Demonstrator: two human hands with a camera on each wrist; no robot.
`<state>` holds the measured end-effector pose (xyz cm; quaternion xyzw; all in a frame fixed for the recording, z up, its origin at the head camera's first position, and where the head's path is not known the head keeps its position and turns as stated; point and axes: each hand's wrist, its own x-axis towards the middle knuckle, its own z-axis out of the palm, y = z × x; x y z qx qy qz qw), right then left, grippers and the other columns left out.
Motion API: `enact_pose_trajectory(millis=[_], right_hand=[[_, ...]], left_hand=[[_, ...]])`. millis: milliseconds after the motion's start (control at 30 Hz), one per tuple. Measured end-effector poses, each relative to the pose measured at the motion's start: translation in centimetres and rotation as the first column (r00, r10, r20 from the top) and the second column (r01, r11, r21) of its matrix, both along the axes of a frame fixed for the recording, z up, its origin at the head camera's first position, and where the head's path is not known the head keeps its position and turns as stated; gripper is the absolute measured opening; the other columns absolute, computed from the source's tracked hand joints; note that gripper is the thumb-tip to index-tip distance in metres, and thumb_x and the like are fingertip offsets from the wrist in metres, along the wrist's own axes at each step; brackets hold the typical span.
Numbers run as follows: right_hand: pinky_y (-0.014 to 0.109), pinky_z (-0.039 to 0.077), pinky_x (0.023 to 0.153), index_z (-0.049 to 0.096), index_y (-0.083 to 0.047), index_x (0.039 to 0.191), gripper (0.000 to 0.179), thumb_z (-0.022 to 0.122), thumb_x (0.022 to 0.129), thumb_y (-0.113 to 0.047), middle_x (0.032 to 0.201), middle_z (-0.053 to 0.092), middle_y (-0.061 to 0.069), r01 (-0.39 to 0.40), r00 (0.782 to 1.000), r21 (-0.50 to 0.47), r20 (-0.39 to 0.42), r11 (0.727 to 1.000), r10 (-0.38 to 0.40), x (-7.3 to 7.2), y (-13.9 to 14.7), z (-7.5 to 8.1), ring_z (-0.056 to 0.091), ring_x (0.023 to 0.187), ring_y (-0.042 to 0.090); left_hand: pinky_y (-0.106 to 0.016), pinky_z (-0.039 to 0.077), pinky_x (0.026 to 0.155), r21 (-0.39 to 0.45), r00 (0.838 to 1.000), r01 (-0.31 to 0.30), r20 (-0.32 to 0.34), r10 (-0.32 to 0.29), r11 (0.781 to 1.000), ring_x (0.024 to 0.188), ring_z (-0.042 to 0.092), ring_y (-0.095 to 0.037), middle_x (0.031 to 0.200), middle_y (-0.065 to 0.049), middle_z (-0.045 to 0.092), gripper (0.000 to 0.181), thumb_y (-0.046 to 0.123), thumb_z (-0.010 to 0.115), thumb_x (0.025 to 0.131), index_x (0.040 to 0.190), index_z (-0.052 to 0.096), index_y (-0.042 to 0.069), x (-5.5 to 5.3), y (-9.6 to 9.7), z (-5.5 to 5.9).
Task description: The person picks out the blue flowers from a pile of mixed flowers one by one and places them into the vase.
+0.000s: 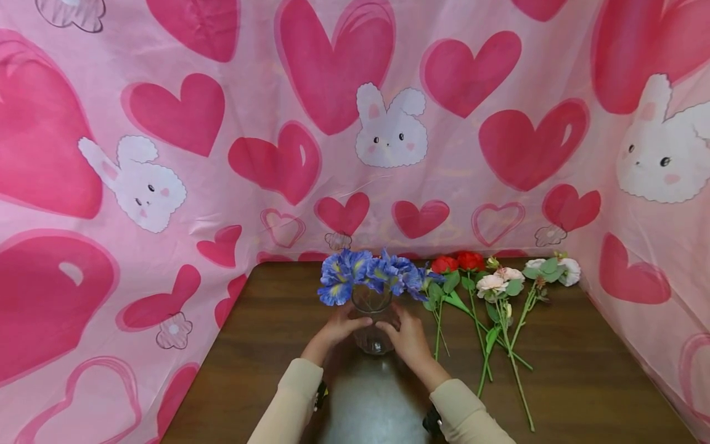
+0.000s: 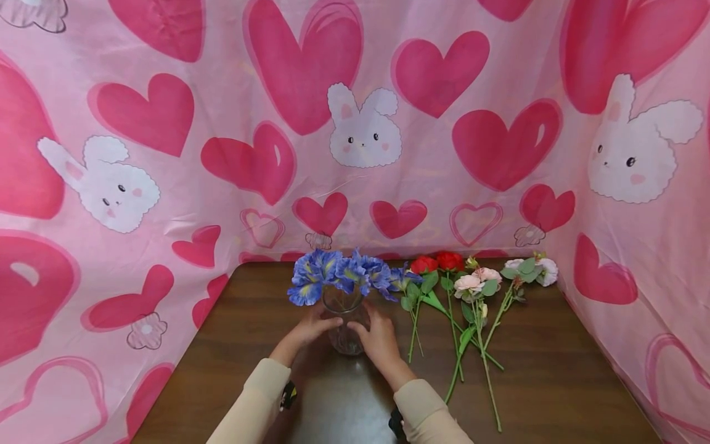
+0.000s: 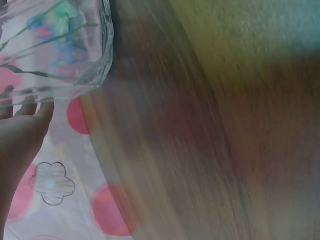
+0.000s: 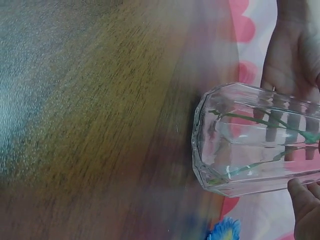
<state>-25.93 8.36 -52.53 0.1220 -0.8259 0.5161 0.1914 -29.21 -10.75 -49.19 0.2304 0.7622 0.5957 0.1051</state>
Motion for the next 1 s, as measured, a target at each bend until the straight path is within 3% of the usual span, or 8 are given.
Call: enact_pose_trajectory(millis=[167, 433, 567, 767, 867, 933, 1000], right_hand=[[0.041, 0.055, 0.08, 0.058, -0.001, 0.129, 0.053, 0.078, 0.083, -0.015, 0.12, 0.064, 0.02, -0.006, 1.0, 0.004, 0.016, 1.0, 0.006, 0.1, 0.0, 0.1, 0.065, 0.103, 0.033], [0.041, 0.056, 0.077, 0.058, -0.003, 0.129, 0.052, 0.079, 0.083, -0.016, 0.12, 0.064, 0.018, -0.002, 1.0, 0.025, 0.024, 1.0, 0.002, 0.1, 0.1, 0.2, 0.065, 0.101, 0.031], [0.042, 0.056, 0.078, 0.058, -0.002, 0.129, 0.053, 0.079, 0.082, -0.017, 0.12, 0.065, 0.017, -0.022, 0.999, 0.042, 0.04, 0.999, 0.021, 0.0, 0.3, 0.4, 0.066, 0.1, 0.031], [0.05, 0.052, 0.083, 0.059, 0.001, 0.129, 0.06, 0.082, 0.079, -0.024, 0.118, 0.064, 0.02, -0.018, 0.999, 0.148, 0.036, 0.989, 0.013, 0.0, 1.1, 0.7, 0.063, 0.104, 0.036], [0.054, 0.049, 0.087, 0.059, 0.003, 0.127, 0.062, 0.084, 0.076, -0.022, 0.12, 0.063, 0.022, -0.01, 1.0, 0.193, -0.007, 0.981, 0.012, 0.0, 1.9, 0.8, 0.06, 0.108, 0.04], [0.054, 0.048, 0.087, 0.061, 0.003, 0.124, 0.06, 0.085, 0.075, -0.02, 0.119, 0.063, 0.023, 0.014, 1.0, 0.212, -0.03, 0.977, -0.008, 0.0, 2.5, 0.9, 0.059, 0.107, 0.041], [0.055, 0.048, 0.085, 0.062, 0.005, 0.121, 0.056, 0.084, 0.076, -0.02, 0.115, 0.064, 0.024, 0.053, 0.998, 0.237, 0.006, 0.97, -0.056, 0.1, 3.3, 1.0, 0.06, 0.104, 0.042]], left_hand=[[-0.042, 0.045, 0.097, -0.018, 0.999, 0.015, 0.028, -0.015, 1.0, 0.124, 0.049, -0.037, 0.135, -0.023, 0.052, 0.058, 0.008, 0.067, 0.091, 0.142, 0.042, -0.006, -0.1, -0.3, 0.0], [-0.044, 0.044, 0.1, 0.003, 0.999, 0.05, -0.014, -0.05, 0.999, 0.126, 0.047, -0.036, 0.138, -0.022, 0.05, 0.058, 0.01, 0.066, 0.093, 0.143, 0.041, -0.004, -0.6, -0.4, -0.7], [-0.046, 0.043, 0.1, -0.017, 1.0, 0.021, -0.018, -0.021, 1.0, 0.125, 0.047, -0.034, 0.137, -0.02, 0.051, 0.057, 0.012, 0.068, 0.092, 0.141, 0.043, -0.003, -0.5, -0.5, -0.9], [-0.042, 0.046, 0.096, -0.022, 1.0, 0.013, -0.015, -0.014, 1.0, 0.118, 0.053, -0.031, 0.133, -0.022, 0.053, 0.056, 0.009, 0.066, 0.093, 0.141, 0.042, -0.005, -0.2, -0.4, -0.8], [-0.038, 0.048, 0.092, -0.016, 0.999, 0.026, -0.022, -0.027, 1.0, 0.113, 0.056, -0.029, 0.131, -0.023, 0.054, 0.056, 0.009, 0.066, 0.093, 0.142, 0.041, -0.005, -0.1, -0.3, -0.7], [-0.036, 0.049, 0.091, -0.014, 0.999, 0.025, -0.027, -0.025, 1.0, 0.113, 0.057, -0.028, 0.131, -0.023, 0.054, 0.057, 0.009, 0.066, 0.093, 0.142, 0.041, -0.005, -0.1, -0.3, -0.6], [-0.036, 0.049, 0.091, -0.011, 0.999, 0.026, -0.019, -0.026, 1.0, 0.113, 0.057, -0.029, 0.132, -0.023, 0.053, 0.057, 0.008, 0.066, 0.093, 0.142, 0.04, -0.006, -0.1, -0.3, -0.5]])
